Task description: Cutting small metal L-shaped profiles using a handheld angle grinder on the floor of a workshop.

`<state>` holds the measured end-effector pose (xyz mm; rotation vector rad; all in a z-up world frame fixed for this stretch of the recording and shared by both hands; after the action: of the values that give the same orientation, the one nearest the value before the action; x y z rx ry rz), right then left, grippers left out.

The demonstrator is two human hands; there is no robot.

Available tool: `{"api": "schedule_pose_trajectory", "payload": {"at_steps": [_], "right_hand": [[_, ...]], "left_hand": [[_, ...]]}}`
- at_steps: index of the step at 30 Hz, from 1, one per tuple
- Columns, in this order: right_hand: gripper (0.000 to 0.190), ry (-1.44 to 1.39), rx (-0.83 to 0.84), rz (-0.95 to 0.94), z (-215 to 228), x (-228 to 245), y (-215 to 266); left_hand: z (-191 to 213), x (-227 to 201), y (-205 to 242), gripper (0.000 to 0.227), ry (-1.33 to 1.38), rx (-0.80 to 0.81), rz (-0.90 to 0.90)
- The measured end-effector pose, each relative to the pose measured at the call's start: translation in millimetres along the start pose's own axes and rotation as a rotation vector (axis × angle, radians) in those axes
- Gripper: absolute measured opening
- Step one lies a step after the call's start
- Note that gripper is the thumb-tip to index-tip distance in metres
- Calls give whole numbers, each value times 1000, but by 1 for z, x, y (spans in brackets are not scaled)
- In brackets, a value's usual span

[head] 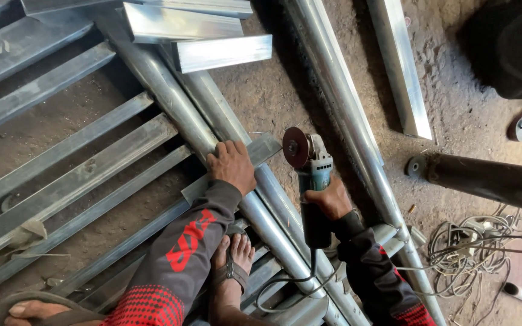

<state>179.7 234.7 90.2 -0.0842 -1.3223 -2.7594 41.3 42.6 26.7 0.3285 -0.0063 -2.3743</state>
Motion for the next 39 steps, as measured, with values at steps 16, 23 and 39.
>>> {"api": "schedule_pose_trajectory", "payload": {"at_steps": [16,23,39], "right_hand": [[40,6,48,87,18,24,31],[39,27,64,103,18,2,-1],[43,-5,52,86,10,13,22]], "left_hand": [[-29,-3,1,70,-7,48,8],[5,-3,-3,28,-85,-184,55],[18,-1,-2,16,-75,-174,25]]}}
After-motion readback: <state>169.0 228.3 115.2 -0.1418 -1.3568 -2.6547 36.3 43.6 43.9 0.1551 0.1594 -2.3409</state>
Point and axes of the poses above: each hand's wrist, its own y-axis away from the middle knuckle, its own z-axis out of the back of the hand, x = y × z, the point moved 2 cm from there along -y, towards the middle knuckle, and after that the axes turned 11 degrees about -z, right-handed, at the moved point
